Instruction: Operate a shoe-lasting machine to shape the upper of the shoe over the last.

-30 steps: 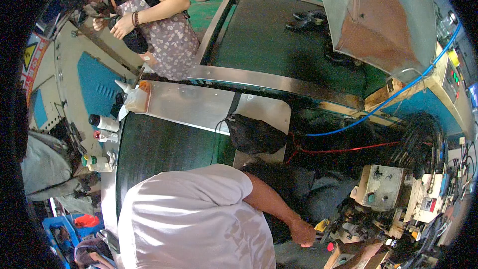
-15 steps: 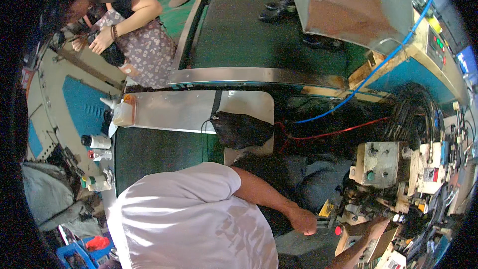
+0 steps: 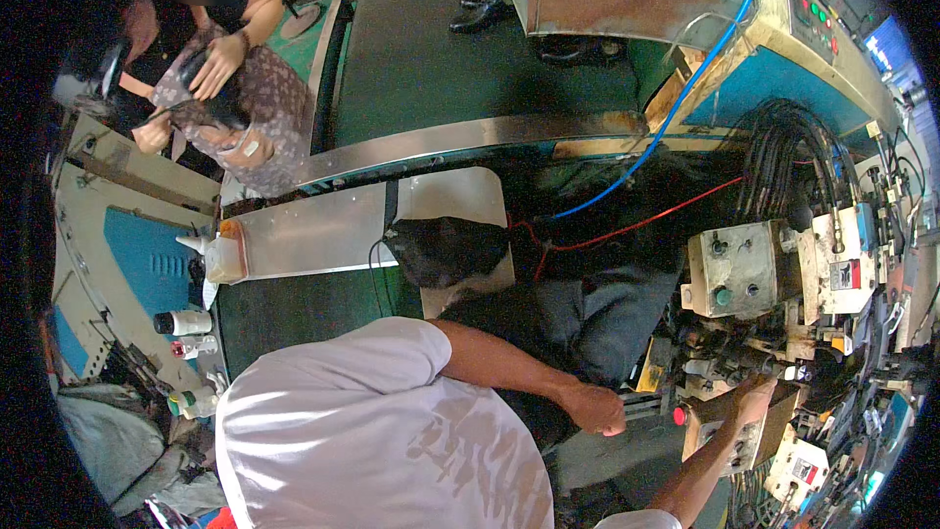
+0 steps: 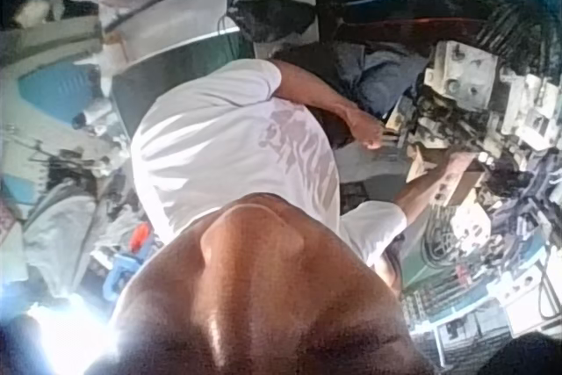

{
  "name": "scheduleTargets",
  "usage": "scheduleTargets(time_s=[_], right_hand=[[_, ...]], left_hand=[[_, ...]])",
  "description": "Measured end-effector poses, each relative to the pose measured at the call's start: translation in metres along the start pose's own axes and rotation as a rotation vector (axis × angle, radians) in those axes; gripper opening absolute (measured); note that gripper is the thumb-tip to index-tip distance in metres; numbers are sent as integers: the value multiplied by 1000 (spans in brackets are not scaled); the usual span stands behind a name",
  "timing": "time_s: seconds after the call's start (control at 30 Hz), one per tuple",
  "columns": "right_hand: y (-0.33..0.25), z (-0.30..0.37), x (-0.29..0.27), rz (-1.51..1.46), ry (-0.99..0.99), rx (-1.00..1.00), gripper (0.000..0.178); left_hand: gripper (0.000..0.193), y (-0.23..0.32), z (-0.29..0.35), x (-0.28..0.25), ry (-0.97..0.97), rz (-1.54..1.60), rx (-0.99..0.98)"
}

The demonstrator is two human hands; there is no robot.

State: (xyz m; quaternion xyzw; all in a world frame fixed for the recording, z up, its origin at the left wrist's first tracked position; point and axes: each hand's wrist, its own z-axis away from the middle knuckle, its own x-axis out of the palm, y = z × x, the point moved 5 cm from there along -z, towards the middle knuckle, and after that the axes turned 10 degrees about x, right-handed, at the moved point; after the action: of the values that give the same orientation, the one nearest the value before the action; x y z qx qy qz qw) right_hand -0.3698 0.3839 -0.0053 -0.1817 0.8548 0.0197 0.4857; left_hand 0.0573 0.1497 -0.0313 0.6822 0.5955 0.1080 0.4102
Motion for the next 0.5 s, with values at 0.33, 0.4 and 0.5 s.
scheduleTargets(time_s=[0.33, 0.4, 0.5], right_hand=[[42, -8, -38, -35, 81, 8, 49], [1, -25, -22, -3, -35, 76, 51], [-48, 2, -17, 33, -150, 107, 61]], left_hand=[[3, 8, -11, 2, -29, 97, 50], [4, -1, -3, 2, -18, 54, 6], [3, -5, 2, -2, -6, 8, -30]])
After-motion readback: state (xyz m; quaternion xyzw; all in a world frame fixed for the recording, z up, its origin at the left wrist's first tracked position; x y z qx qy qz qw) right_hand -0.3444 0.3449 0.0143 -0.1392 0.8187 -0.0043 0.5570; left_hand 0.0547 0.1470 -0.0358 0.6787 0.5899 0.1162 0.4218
